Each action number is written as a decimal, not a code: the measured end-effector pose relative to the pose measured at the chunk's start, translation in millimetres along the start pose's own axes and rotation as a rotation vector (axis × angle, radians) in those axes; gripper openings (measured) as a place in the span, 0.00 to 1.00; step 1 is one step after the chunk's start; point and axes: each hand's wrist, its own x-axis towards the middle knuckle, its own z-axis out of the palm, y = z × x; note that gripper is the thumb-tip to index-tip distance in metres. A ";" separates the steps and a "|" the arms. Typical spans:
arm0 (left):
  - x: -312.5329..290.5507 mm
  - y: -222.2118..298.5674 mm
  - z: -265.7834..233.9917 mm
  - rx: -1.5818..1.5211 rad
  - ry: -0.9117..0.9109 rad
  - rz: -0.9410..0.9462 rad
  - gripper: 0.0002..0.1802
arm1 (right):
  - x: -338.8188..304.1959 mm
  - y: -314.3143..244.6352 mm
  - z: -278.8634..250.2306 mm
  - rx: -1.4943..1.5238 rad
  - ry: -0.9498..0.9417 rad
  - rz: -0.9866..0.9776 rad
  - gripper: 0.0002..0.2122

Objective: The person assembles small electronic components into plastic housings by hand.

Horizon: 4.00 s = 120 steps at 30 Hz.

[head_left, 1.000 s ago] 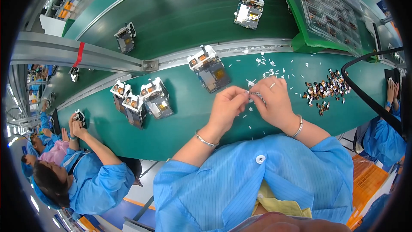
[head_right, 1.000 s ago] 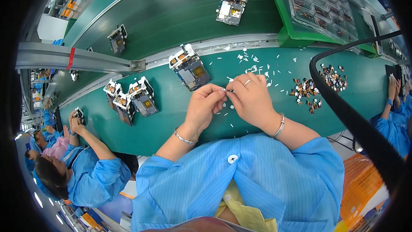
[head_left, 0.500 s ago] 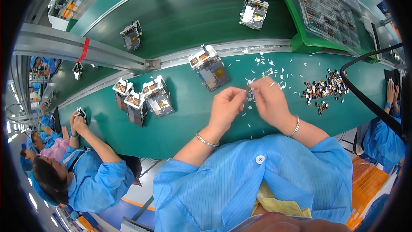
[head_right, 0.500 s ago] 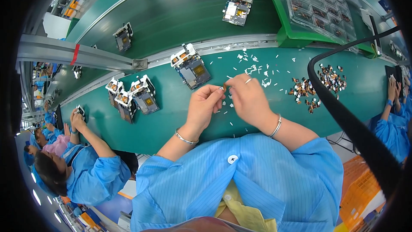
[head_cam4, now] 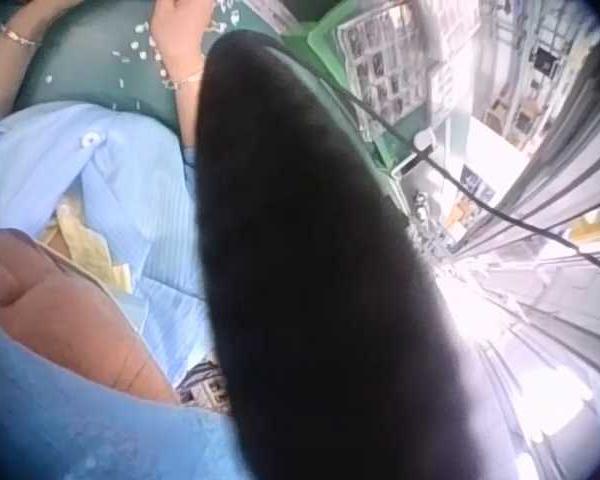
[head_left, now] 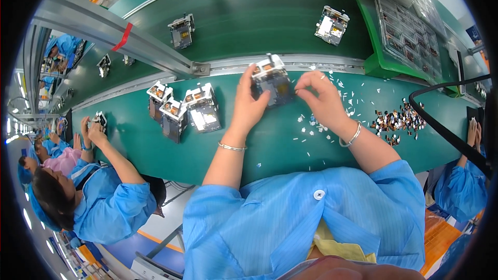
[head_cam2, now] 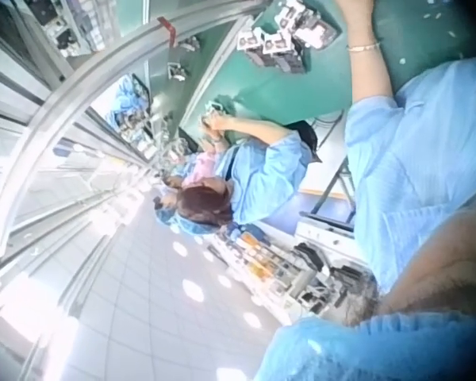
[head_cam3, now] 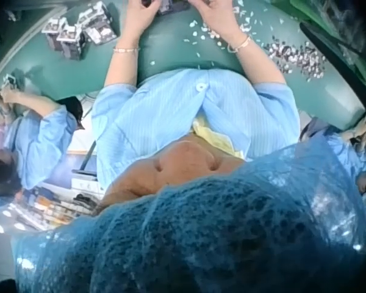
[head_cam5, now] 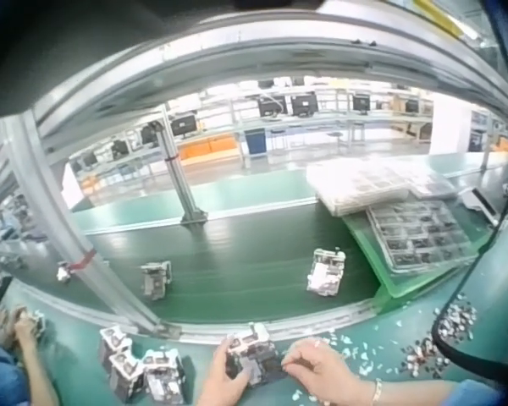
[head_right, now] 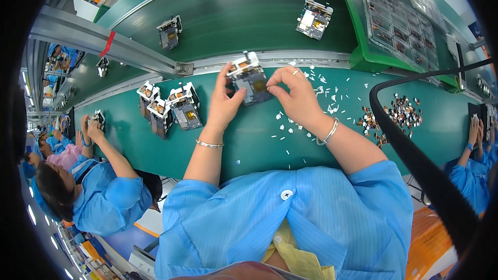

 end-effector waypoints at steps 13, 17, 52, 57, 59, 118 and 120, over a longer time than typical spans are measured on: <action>-6.3 9.8 21.8 -0.058 -0.132 -0.021 0.38 | 23.2 15.4 29.9 -0.249 0.167 -0.253 0.05; -6.5 9.9 24.8 -0.083 -0.114 -0.032 0.38 | 23.0 15.0 33.5 -0.252 0.201 -0.261 0.05; 8.7 11.1 30.9 -0.358 -0.081 -0.227 0.26 | 23.1 26.5 31.3 -0.273 0.120 -0.233 0.17; 9.6 8.6 33.8 -0.311 -0.056 -0.152 0.26 | 24.3 20.9 38.6 -0.307 0.149 -0.222 0.17; 9.2 1.1 35.6 -0.281 -0.044 -0.069 0.26 | 27.1 27.1 34.9 -0.297 0.116 -0.238 0.17; -62.7 39.5 29.1 0.425 -0.072 0.159 0.46 | -55.1 106.0 -177.7 -0.962 0.792 0.401 0.07; -59.4 39.3 26.4 0.478 -0.021 0.343 0.42 | -48.5 100.2 -176.3 -0.994 0.744 0.508 0.07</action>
